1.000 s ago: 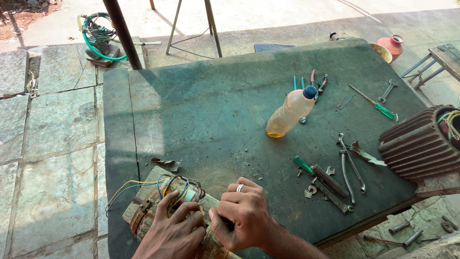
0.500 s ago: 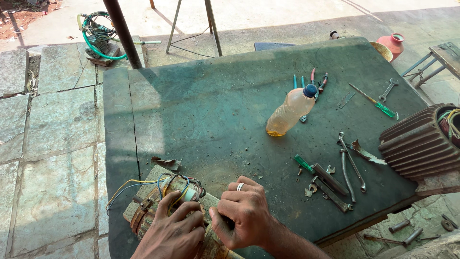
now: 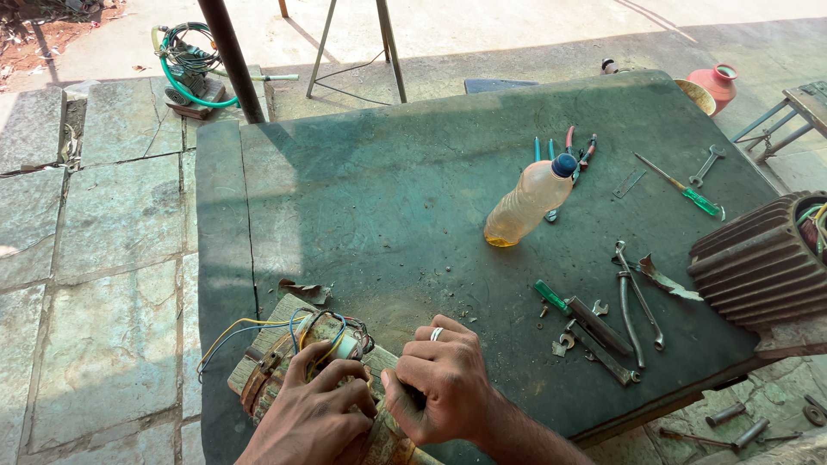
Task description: The person uses a wrench to tighten bolts on a motor component clamped to a wooden block. They adjust the component's position and continue tightening the bolts with the wrench.
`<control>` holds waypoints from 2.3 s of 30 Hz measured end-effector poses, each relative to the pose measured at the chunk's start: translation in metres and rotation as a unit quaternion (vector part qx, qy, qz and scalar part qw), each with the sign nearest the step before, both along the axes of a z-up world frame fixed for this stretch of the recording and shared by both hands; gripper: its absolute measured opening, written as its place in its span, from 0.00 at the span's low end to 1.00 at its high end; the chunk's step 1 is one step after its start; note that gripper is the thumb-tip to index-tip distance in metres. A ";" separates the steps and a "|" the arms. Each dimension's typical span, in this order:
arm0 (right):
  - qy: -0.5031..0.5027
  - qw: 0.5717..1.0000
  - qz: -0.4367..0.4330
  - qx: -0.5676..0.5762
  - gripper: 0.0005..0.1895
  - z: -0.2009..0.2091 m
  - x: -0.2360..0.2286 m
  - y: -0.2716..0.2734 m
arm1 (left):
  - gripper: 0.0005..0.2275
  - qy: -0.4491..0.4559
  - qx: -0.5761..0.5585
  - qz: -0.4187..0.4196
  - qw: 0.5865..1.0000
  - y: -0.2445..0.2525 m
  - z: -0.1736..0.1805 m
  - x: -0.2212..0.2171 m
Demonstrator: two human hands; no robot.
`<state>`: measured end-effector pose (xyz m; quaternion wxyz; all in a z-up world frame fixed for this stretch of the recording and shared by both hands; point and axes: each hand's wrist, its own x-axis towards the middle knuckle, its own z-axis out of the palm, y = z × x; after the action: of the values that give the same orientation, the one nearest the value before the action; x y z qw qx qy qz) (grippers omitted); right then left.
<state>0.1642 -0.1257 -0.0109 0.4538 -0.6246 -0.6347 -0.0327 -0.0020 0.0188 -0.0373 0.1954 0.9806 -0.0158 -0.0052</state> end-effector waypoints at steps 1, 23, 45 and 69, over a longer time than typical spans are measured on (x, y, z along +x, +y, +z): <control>0.000 1.000 0.000 -0.001 0.17 0.000 0.000 0.000 | 0.02 0.010 0.002 0.002 1.000 0.000 0.001 0.000; 0.001 1.000 0.000 0.003 0.16 0.000 0.000 0.000 | 0.06 -0.029 -0.010 -0.007 0.999 0.000 0.004 0.002; 0.004 1.000 0.007 0.024 0.16 0.005 -0.002 -0.001 | 0.06 -0.095 0.032 -0.002 0.995 0.003 -0.019 -0.016; -0.084 0.980 -0.103 -0.149 0.19 -0.059 0.100 -0.080 | 0.04 -0.111 0.084 0.024 0.990 0.005 -0.042 -0.025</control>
<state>0.2639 -0.2052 -0.0700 0.2947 -0.7422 -0.6008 -0.0369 -0.0270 0.0234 -0.0795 0.1096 0.9881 -0.0132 0.1069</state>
